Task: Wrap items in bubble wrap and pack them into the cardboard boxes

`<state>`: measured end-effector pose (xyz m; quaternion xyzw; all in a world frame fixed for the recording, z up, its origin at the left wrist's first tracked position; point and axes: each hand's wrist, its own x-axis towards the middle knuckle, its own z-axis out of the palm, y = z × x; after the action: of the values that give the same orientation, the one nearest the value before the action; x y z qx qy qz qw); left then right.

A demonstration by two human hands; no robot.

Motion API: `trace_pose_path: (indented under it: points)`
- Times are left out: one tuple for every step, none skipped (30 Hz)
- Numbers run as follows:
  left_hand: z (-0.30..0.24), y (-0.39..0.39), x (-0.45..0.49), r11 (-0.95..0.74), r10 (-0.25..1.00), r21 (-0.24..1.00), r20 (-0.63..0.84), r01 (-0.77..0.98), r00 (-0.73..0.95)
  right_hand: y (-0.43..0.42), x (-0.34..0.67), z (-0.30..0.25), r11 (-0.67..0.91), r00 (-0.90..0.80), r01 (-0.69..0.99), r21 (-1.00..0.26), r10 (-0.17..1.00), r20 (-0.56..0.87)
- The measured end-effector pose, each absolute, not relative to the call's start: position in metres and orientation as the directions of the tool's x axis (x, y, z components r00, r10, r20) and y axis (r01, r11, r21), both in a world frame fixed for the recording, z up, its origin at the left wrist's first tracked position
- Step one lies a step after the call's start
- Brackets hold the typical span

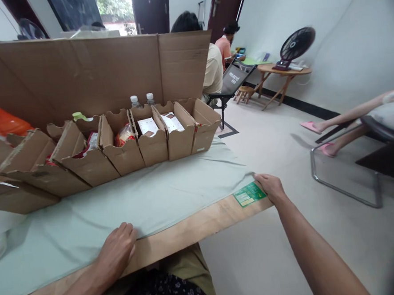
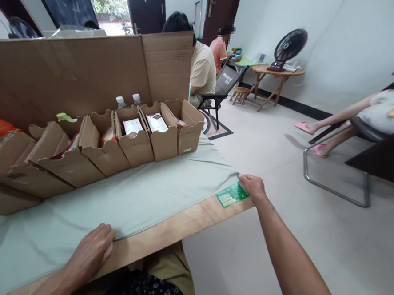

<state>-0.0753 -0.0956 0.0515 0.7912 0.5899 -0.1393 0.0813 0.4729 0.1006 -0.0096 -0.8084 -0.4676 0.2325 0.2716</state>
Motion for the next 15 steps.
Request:
trace_pose_path:
  points:
    - [0.052,-0.093,-0.074,-0.293,0.906,-0.040,-0.329,0.955,0.264,0.100,0.474,-0.010,-0.437,0.476,0.631,-0.641,0.871,-0.125]
    - [0.053,-0.092,-0.072,-0.300,0.900,-0.038,-0.343,0.953,0.269,0.099,0.475,-0.011,-0.457,0.497,0.633,-0.625,0.859,-0.125]
    - [0.054,-0.090,-0.071,-0.308,0.892,-0.032,-0.357,0.951,0.277,0.098,0.476,-0.011,-0.478,0.519,0.634,-0.608,0.846,-0.124]
    - [0.056,-0.090,-0.070,-0.317,0.883,-0.022,-0.373,0.948,0.286,0.097,0.476,-0.010,-0.496,0.538,0.636,-0.591,0.834,-0.121]
    - [0.057,-0.089,-0.069,-0.322,0.874,-0.011,-0.389,0.947,0.293,0.096,0.478,-0.010,-0.512,0.556,0.639,-0.574,0.823,-0.116]
    - [0.059,-0.090,-0.069,-0.325,0.866,-0.001,-0.403,0.946,0.297,0.094,0.479,-0.009,-0.525,0.570,0.641,-0.559,0.814,-0.111]
    - [0.061,-0.090,-0.069,-0.325,0.860,0.008,-0.414,0.946,0.299,0.092,0.481,-0.008,-0.536,0.581,0.645,-0.545,0.807,-0.107]
    - [0.062,-0.092,-0.069,-0.324,0.855,0.018,-0.424,0.946,0.300,0.090,0.483,-0.008,-0.545,0.589,0.649,-0.531,0.802,-0.104]
    - [0.063,-0.093,-0.070,-0.321,0.851,0.028,-0.431,0.947,0.301,0.088,0.485,-0.007,-0.553,0.595,0.653,-0.518,0.797,-0.101]
    - [0.063,-0.095,-0.071,-0.320,0.848,0.040,-0.433,0.946,0.306,0.086,0.488,-0.007,-0.559,0.600,0.657,-0.505,0.794,-0.099]
    - [0.062,-0.097,-0.071,-0.323,0.845,0.054,-0.434,0.945,0.313,0.083,0.490,-0.006,-0.564,0.603,0.661,-0.494,0.792,-0.097]
    - [0.061,-0.098,-0.072,-0.327,0.840,0.068,-0.436,0.942,0.323,0.081,0.491,-0.006,-0.565,0.603,0.667,-0.486,0.792,-0.094]
    - [0.060,-0.100,-0.072,-0.331,0.836,0.080,-0.438,0.940,0.332,0.079,0.492,-0.006,-0.559,0.599,0.674,-0.482,0.796,-0.085]
    - [0.059,-0.101,-0.072,-0.333,0.833,0.090,-0.438,0.939,0.338,0.077,0.492,-0.007,-0.543,0.589,0.687,-0.484,0.805,-0.068]
    - [0.057,-0.102,-0.072,-0.331,0.832,0.097,-0.438,0.939,0.339,0.075,0.491,-0.007,-0.509,0.568,0.708,-0.489,0.822,-0.032]
